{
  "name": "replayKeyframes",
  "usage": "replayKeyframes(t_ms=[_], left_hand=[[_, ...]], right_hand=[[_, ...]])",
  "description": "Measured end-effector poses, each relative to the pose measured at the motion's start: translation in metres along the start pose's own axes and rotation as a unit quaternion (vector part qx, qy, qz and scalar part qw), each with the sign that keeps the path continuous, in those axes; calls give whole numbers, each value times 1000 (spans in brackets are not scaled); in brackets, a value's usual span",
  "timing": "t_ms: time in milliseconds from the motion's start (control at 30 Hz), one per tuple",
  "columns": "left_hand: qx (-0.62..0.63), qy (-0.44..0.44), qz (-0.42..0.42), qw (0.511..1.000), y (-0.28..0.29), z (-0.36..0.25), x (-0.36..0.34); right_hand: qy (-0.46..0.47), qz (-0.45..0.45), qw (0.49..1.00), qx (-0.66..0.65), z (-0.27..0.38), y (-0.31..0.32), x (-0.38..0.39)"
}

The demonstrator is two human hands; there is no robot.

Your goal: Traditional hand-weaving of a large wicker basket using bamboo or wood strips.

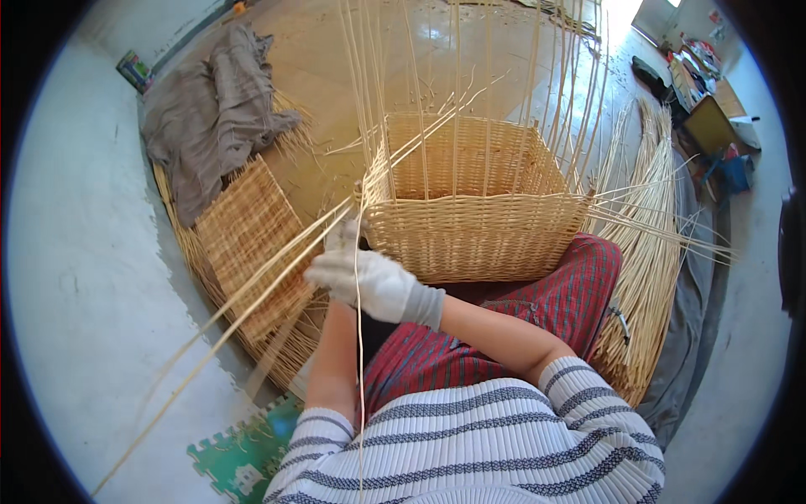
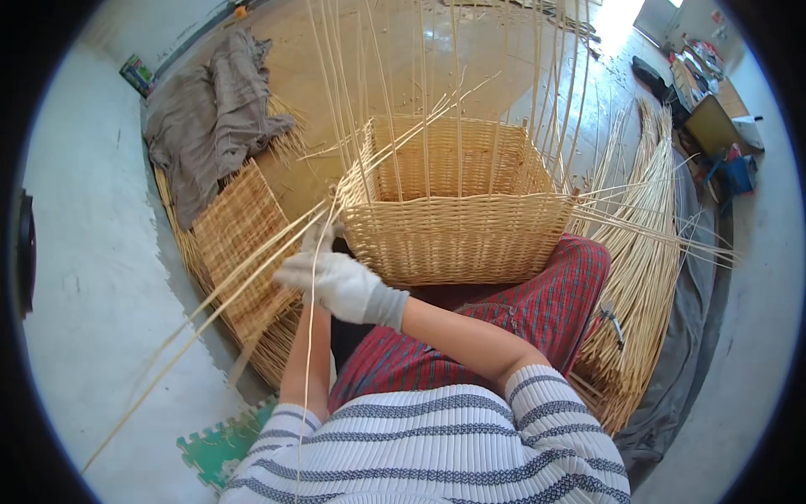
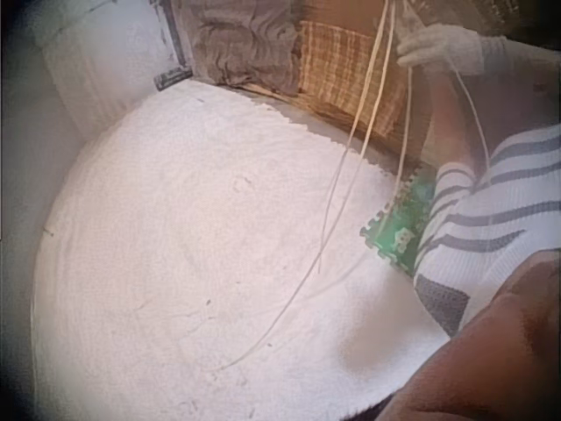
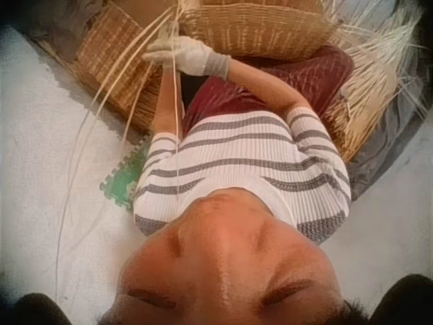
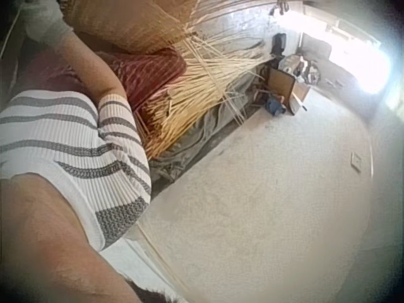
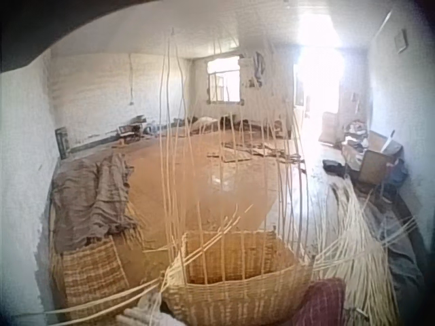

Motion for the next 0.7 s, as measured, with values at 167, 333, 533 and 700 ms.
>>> replayKeyframes(t_ms=[167,333,533,700], left_hand=[[-480,-239,161,829,-7,-38,-3],[-508,-210,165,819,-20,-48,-6],[-645,-413,254,591,-45,-9,15],[-782,-204,303,505,-59,43,0]], right_hand=[[106,174,978,38,1,-3,28],[-83,54,976,192,-25,42,-10],[-262,-486,780,-295,-199,129,86],[-320,-395,848,-151,-158,139,51]])
Point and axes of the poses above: each hand's wrist, its own x-axis away from the middle knuckle, its own y-axis out of the back of the hand, z = x × y, the point moved 6 cm from there along -x, towards the middle knuckle, and after that the axes turned 8 degrees about -y, right-handed, at the moved point
